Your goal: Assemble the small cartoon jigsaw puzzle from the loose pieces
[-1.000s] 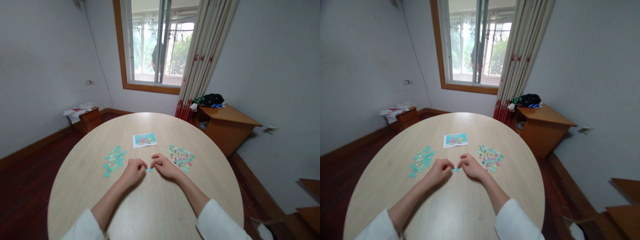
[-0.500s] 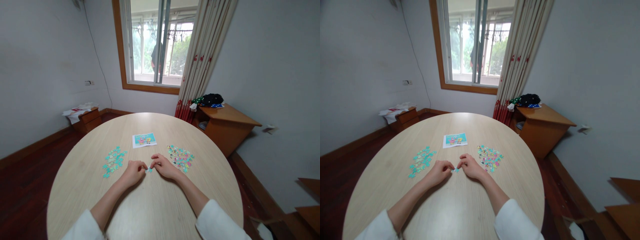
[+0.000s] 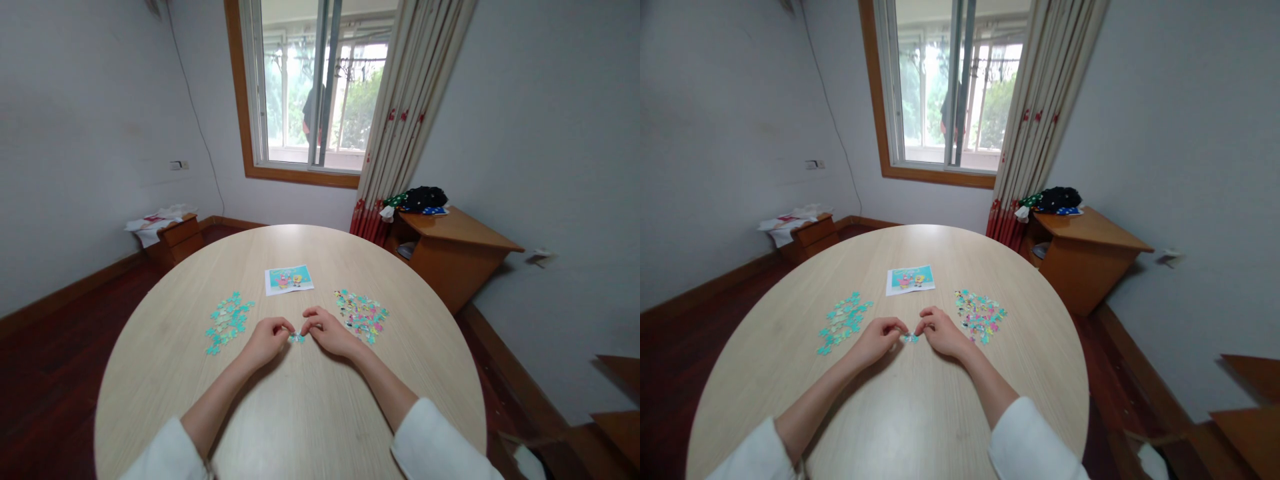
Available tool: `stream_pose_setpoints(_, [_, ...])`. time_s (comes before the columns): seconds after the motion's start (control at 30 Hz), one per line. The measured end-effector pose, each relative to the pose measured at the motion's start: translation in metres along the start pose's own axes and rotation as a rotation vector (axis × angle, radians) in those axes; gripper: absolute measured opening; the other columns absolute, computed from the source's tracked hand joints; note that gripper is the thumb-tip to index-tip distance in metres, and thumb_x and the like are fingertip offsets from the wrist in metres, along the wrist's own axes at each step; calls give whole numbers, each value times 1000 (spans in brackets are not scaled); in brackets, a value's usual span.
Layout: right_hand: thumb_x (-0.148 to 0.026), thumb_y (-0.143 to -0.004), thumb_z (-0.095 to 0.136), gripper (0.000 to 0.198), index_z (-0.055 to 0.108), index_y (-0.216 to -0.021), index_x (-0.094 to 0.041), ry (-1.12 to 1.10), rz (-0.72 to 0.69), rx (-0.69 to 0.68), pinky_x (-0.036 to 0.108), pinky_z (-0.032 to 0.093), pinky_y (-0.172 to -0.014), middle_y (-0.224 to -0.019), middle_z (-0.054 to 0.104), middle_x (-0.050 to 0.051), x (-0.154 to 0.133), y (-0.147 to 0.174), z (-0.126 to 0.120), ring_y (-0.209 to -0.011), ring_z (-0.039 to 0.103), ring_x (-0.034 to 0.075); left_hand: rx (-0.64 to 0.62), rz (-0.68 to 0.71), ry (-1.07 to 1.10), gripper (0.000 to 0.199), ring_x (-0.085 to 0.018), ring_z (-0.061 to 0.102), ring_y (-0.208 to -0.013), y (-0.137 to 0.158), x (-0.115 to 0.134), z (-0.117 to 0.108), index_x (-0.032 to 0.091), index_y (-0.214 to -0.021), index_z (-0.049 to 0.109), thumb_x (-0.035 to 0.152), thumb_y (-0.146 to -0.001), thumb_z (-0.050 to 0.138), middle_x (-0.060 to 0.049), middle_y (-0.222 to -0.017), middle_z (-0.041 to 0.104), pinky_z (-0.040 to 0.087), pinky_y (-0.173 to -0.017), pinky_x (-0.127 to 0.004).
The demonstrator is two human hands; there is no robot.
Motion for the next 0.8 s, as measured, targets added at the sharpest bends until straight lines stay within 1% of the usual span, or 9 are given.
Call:
stream_pose_setpoints(0.13, [-2, -76, 45, 31, 70, -72, -20, -17, 2, 11, 34, 39, -95, -108, 54, 6, 0, 0, 0, -101, 55, 16, 43, -39, 30, 26, -11, 45, -50, -2, -1, -3, 12, -70, 68, 15, -66, 42, 2, -51, 51, 34, -52, -22])
stream_pose_setpoints(0.37, [-2, -76, 45, 29, 68, -72, -19, -31, -20, 17, 34, 38, -95, -106, 55, 6, 0, 0, -1, -101, 55, 15, 105, -18, 33, 25, -11, 44, -50, -3, -2, -4, 13, -66, 66, 18, -65, 42, 2, -50, 50, 35, -54, -23])
stream_pose_setpoints(0.67, [-3, -78, 44, 29, 68, -73, -17, -6, -9, 7, 33, 38, -96, -108, 54, 7, -2, 0, -1, -102, 55, 15, 107, -8, 24, 25, -12, 45, -51, -3, -4, -4, 13, -65, 66, 19, -65, 42, 2, -51, 51, 34, -55, -23])
stream_pose_setpoints(0.8, [-3, -77, 44, 29, 69, -74, -17, 7, -8, 7, 33, 38, -96, -108, 55, 7, -2, 0, -1, -102, 55, 15, 85, -2, 24, 26, -12, 45, -52, -3, -5, -3, 13, -65, 66, 17, -65, 41, 1, -52, 52, 34, -55, -24])
Point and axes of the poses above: each hand's wrist, its own y-axis away from the middle knuckle, its own z-axis out of the palm, x = y × z, the point moved 3 cm from there along -y, towards the middle knuckle
